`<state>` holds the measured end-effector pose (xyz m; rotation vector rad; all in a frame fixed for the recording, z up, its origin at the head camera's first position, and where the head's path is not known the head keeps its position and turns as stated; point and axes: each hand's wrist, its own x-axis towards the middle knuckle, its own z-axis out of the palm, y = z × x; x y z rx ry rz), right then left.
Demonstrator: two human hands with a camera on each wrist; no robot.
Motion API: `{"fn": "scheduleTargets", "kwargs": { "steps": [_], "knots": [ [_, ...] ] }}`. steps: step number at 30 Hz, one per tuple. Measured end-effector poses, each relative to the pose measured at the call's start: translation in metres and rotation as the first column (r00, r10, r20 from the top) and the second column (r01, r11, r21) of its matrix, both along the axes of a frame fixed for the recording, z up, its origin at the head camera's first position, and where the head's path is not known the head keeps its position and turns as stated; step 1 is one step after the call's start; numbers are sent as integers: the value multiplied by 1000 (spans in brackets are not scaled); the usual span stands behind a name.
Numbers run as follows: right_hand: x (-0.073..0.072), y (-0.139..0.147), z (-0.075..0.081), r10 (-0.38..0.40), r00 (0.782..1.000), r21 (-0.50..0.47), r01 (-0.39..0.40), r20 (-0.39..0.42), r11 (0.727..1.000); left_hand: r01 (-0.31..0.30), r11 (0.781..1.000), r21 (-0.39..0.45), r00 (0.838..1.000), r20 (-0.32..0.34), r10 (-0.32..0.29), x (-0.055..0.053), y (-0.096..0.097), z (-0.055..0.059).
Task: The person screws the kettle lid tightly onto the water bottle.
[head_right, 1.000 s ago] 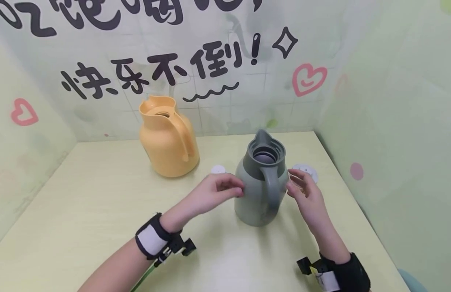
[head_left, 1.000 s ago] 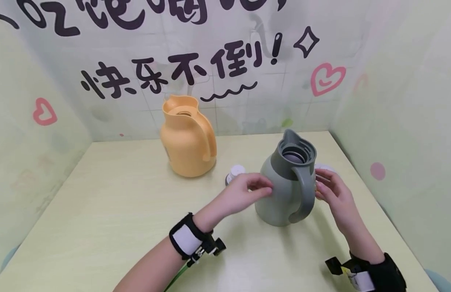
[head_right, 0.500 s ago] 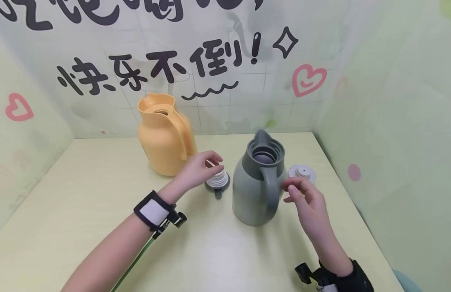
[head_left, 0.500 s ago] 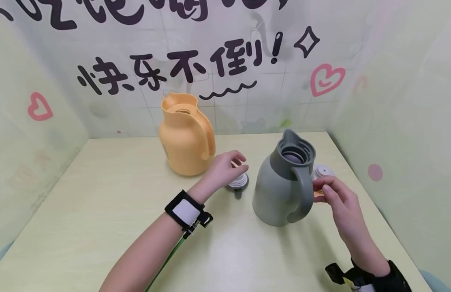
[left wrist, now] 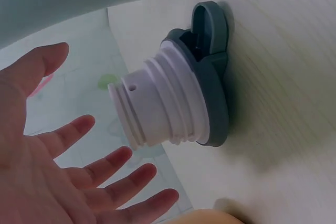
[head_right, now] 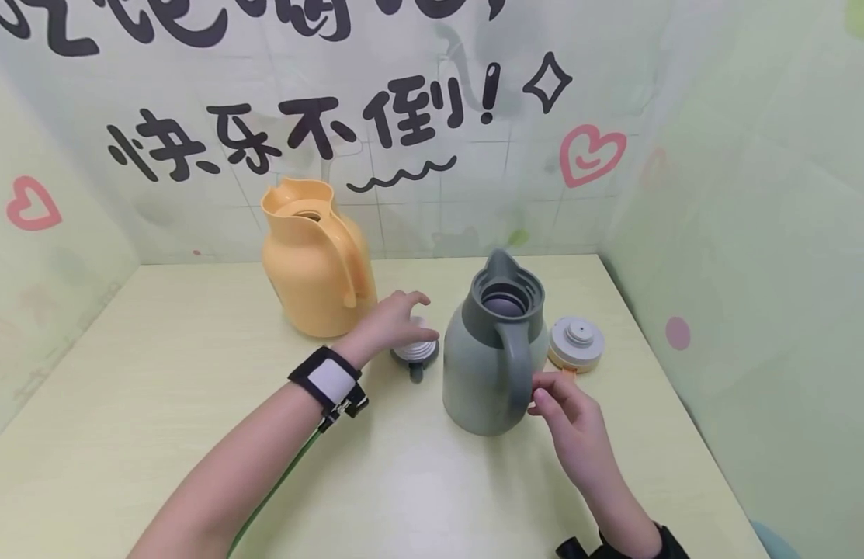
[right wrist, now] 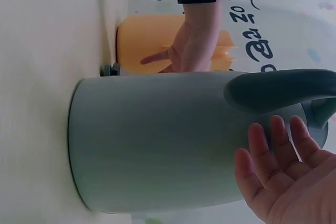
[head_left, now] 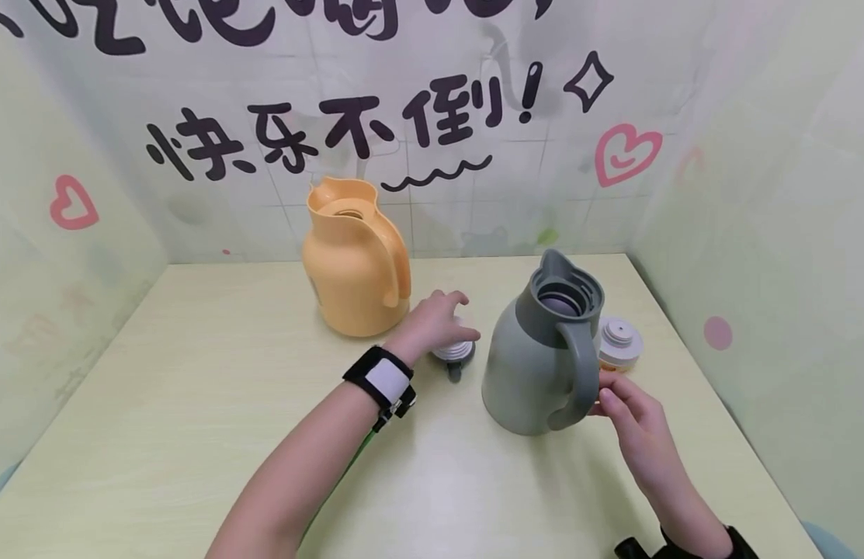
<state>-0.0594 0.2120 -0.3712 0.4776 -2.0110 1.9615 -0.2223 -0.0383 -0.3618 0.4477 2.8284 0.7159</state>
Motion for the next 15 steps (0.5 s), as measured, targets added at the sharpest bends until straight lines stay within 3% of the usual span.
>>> {"fn": "scheduleTargets", "kwargs": {
  "steps": [4,15],
  "knots": [
    [2,-2,-8,33,999,30,-33,-1,999,-30,998,-57,999,28,32,-1,4,-6],
    [-1,-1,-20,216,976,108,-210,-39,972,-61,995,-81,994,91,68,-4,6,-17]
  ]
}}
